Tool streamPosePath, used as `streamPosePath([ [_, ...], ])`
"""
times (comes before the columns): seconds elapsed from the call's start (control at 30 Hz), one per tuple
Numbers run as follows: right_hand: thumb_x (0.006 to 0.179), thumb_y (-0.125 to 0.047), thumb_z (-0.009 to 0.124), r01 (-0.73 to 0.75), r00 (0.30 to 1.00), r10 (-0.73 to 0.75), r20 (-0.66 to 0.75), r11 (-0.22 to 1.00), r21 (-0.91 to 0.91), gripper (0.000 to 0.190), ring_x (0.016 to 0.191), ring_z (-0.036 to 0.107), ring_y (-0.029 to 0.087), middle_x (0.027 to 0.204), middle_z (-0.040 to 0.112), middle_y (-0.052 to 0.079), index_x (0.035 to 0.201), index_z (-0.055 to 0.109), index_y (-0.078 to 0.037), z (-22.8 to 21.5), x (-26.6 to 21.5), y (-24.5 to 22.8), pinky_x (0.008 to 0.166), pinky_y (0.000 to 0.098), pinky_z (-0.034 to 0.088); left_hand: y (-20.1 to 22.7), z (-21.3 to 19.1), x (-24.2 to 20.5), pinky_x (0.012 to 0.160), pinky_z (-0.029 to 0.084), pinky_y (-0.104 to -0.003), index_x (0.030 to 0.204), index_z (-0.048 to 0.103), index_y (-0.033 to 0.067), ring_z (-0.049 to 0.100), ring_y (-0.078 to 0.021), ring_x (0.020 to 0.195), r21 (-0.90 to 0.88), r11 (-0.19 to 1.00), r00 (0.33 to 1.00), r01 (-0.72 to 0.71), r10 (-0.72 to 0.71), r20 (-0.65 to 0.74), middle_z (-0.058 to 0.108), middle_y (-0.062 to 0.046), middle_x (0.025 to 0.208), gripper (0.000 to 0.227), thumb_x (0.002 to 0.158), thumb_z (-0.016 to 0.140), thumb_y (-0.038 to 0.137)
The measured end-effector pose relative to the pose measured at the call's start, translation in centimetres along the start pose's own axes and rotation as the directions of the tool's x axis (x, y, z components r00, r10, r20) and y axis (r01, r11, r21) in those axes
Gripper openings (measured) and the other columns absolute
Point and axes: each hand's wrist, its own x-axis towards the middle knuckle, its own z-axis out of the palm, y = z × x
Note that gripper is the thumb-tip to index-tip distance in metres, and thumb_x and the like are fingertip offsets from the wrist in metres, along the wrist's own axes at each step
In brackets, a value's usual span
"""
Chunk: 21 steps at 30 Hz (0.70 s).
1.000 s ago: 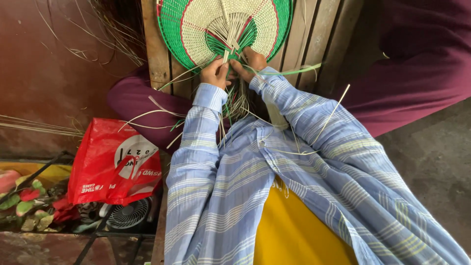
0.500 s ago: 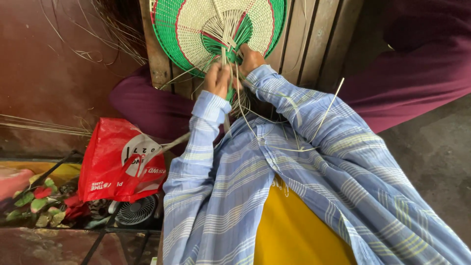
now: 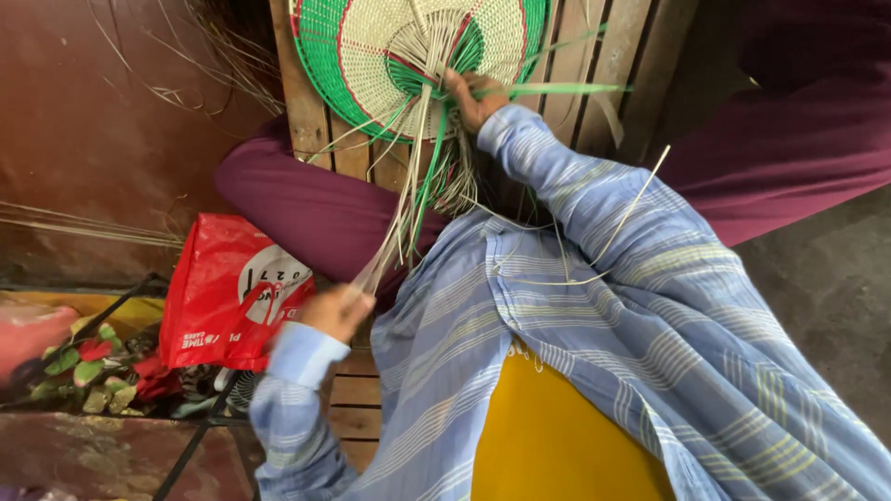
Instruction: Weaving a circular fan using colored straw strands
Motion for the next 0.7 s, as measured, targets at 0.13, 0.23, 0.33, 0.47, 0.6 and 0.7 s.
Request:
streamPosePath([
  [0.13, 0.06, -0.08, 0.023, -0.249, 0.965, 0.228, -0.131, 0.952, -0.179, 0.066, 0.033, 0.024, 0.01, 0.041, 0.022, -0.003, 0.053, 0.035, -0.015, 0.0, 0.6, 0.6, 0.03, 0.0293, 0.024, 5.4, -5.7, 1.1, 0.066, 0.046, -0.028, 0.101, 0.059, 0.0055, 0.059, -0.0163, 0.076, -0.25, 0.904, 0.805, -0.346, 0.149, -0.574, 0.064, -0.007, 0.092, 0.031, 0.091, 0.043, 0.031],
  [0.23, 0.07, -0.03, 0.066, 0.011, 1.0, 0.005, -0.027, 0.837, 0.547, 0.057, 0.117, 0.048, 0.03, 0.123, 0.049, 0.018, 0.117, 0.048, -0.001, 1.6, 5.1, 4.1, 0.086, 0.0342, 0.057, 5.7, -5.1, 12.2, 0.075, 0.046, -0.028, 0.1, 0.064, 0.0115, 0.062, -0.0164, 0.085, -0.267, 0.942, 0.729, -0.202, -0.037, -0.683, 0.066, -0.004, 0.095, 0.033, 0.083, 0.047, 0.035],
  [0.33, 0.082, -0.008, 0.049, -0.229, 0.971, -0.121, 0.208, -0.201, 0.952, 0.057, 0.121, 0.035, 0.04, 0.132, 0.032, 0.028, 0.131, 0.024, 0.003, 2.5, 12.2, 10.5, 0.09, 0.0477, 0.045, 1.1, 0.2, 27.7, 0.049, 0.028, -0.047, 0.059, 0.05, 0.0063, 0.044, -0.0316, 0.052, -0.071, 0.973, 0.745, -0.22, 0.12, -0.656, 0.052, -0.016, 0.057, 0.047, 0.084, 0.036, 0.043],
  [0.47, 0.081, -0.043, 0.037, -0.345, 0.939, -0.086, 0.334, -0.191, 0.919, 0.073, 0.134, 0.008, 0.025, 0.145, 0.01, 0.009, 0.139, 0.005, -0.012, 0.9, 11.0, 10.5, 0.104, 0.041, 0.026, 8.1, -2.4, 25.5, 0.057, 0.052, -0.033, 0.073, 0.065, 0.0074, 0.065, -0.0195, 0.057, -0.458, 0.87, 0.933, 0.184, -0.301, -0.197, 0.066, -0.009, 0.069, 0.045, 0.081, 0.046, 0.047],
  [0.6, 0.087, -0.025, 0.046, -0.448, 0.878, -0.252, 0.408, -0.733, 0.511, 0.052, 0.125, 0.034, 0.031, 0.134, 0.036, 0.015, 0.13, 0.033, 0.001, 2.9, 19.0, 18.2, 0.099, 0.0483, 0.039, 7.6, -1.0, 26.4, 0.056, 0.035, -0.042, 0.059, 0.052, 0.0041, 0.047, -0.0266, 0.056, -0.214, 0.972, 0.919, 0.094, -0.167, -0.356, 0.045, -0.015, 0.054, 0.048, 0.079, 0.05, 0.048],
  [0.7, 0.086, -0.029, 0.046, -0.433, 0.885, -0.254, 0.391, -0.758, 0.488, 0.056, 0.126, 0.03, 0.03, 0.136, 0.033, 0.012, 0.133, 0.029, -0.004, 2.8, 17.8, 17.5, 0.1, 0.0507, 0.037, 8.1, -1.1, 25.5, 0.058, 0.033, -0.045, 0.058, 0.052, 0.0097, 0.043, -0.0295, 0.062, -0.074, 0.995, 0.901, 0.066, -0.091, -0.424, 0.045, -0.014, 0.062, 0.041, 0.079, 0.053, 0.045],
])
